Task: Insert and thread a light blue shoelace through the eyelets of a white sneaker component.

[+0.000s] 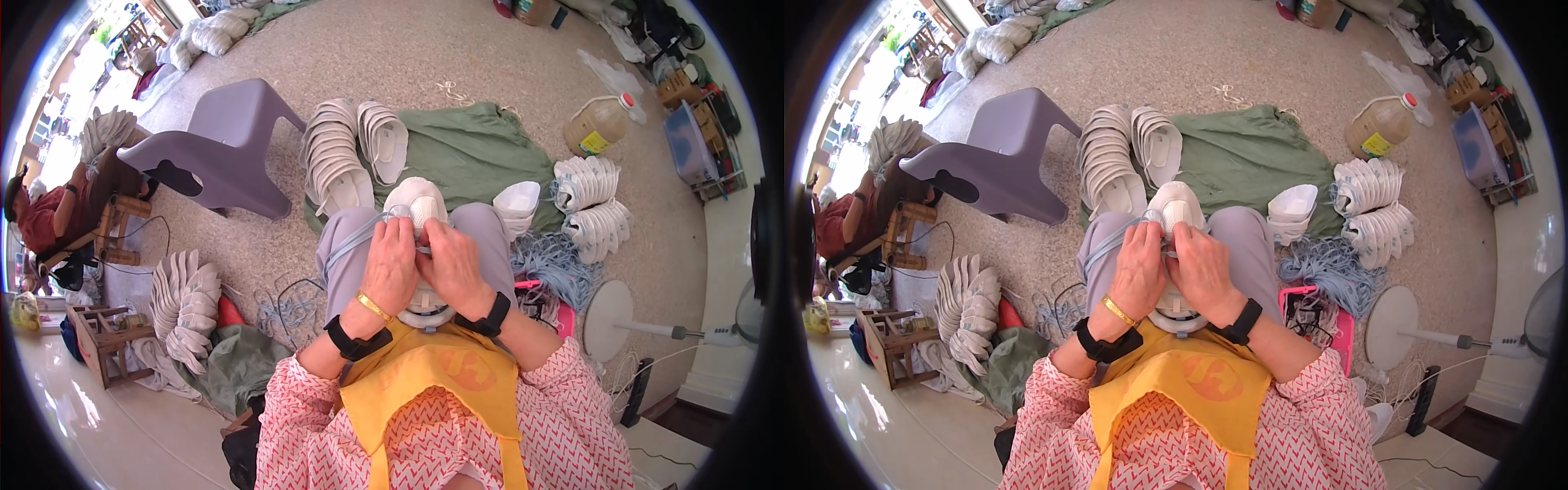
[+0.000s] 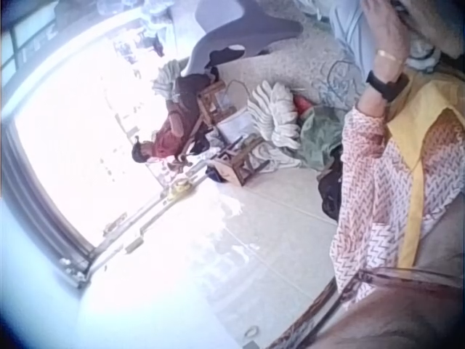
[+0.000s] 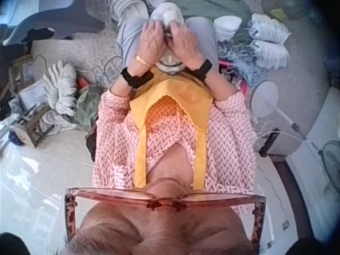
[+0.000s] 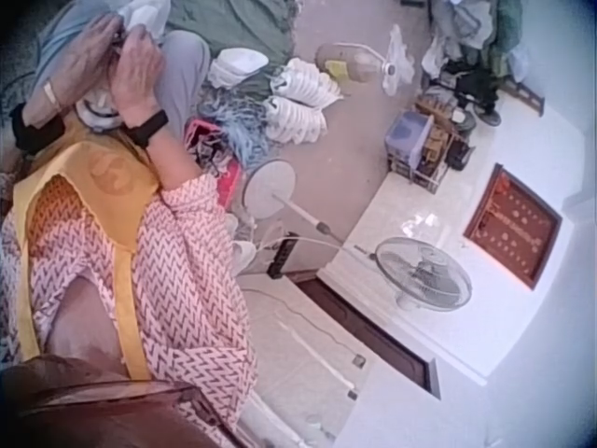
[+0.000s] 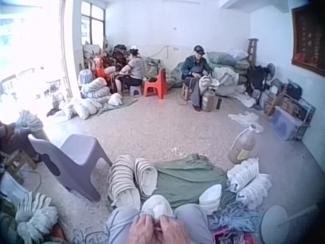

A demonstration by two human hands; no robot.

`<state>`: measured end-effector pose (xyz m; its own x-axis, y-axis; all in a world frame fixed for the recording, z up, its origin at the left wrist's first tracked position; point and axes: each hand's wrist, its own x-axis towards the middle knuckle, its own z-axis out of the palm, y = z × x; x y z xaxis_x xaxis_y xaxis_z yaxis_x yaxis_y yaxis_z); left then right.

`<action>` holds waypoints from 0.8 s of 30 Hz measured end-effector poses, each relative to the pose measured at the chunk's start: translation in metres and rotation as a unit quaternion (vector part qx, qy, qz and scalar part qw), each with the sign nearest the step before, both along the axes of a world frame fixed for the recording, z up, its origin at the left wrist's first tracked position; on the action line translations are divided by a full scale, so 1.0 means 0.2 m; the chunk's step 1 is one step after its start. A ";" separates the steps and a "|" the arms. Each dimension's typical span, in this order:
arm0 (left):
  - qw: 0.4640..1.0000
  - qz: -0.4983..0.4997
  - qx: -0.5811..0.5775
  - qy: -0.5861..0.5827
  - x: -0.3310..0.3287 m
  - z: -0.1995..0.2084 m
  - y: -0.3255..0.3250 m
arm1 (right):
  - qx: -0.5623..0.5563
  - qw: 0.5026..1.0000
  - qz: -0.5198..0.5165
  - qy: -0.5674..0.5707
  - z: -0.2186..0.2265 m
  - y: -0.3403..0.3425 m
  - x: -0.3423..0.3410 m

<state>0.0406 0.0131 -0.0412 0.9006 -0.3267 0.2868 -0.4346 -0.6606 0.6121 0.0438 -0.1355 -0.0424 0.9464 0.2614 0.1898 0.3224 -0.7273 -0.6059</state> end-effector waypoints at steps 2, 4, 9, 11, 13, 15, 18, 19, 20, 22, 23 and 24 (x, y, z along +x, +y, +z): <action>1.000 0.003 0.026 0.009 0.00 -0.01 0.00 | 0.011 0.999 -0.018 -0.039 -0.02 0.00 0.00; 1.000 0.002 0.023 -0.003 0.00 -0.02 0.00 | 0.008 0.999 -0.017 -0.042 -0.03 0.00 -0.01; 1.000 0.006 0.013 0.013 -0.02 0.02 0.00 | 0.008 0.999 -0.012 -0.043 -0.02 0.00 -0.02; 0.999 0.027 -0.009 0.015 -0.02 0.02 -0.01 | 0.019 0.999 -0.017 -0.048 -0.02 0.00 -0.02; 0.999 0.035 -0.017 0.023 -0.02 0.01 -0.01 | 0.020 0.999 -0.023 -0.044 -0.02 0.01 -0.02; 0.998 0.044 -0.023 0.031 -0.01 0.00 -0.01 | 0.023 0.999 -0.027 -0.041 -0.02 0.01 -0.02; 0.997 0.054 -0.041 0.037 0.00 0.01 -0.01 | 0.043 0.998 -0.035 -0.016 0.00 0.01 -0.01; 0.997 0.057 -0.047 0.028 0.00 0.01 -0.01 | 0.042 0.998 -0.035 -0.014 0.00 0.01 -0.01; 0.997 0.060 -0.052 0.019 0.00 0.01 -0.02 | 0.040 0.998 -0.035 -0.012 0.00 0.01 -0.01; 0.997 0.051 -0.057 0.021 0.00 0.02 -0.02 | 0.043 0.998 -0.034 -0.011 -0.01 0.00 -0.01; 0.997 0.043 -0.062 0.023 0.01 0.02 -0.02 | 0.046 0.998 -0.032 -0.011 -0.01 0.00 -0.01; 0.997 0.043 -0.061 0.023 0.01 0.01 -0.02 | 0.046 0.998 -0.033 -0.010 -0.01 0.00 -0.01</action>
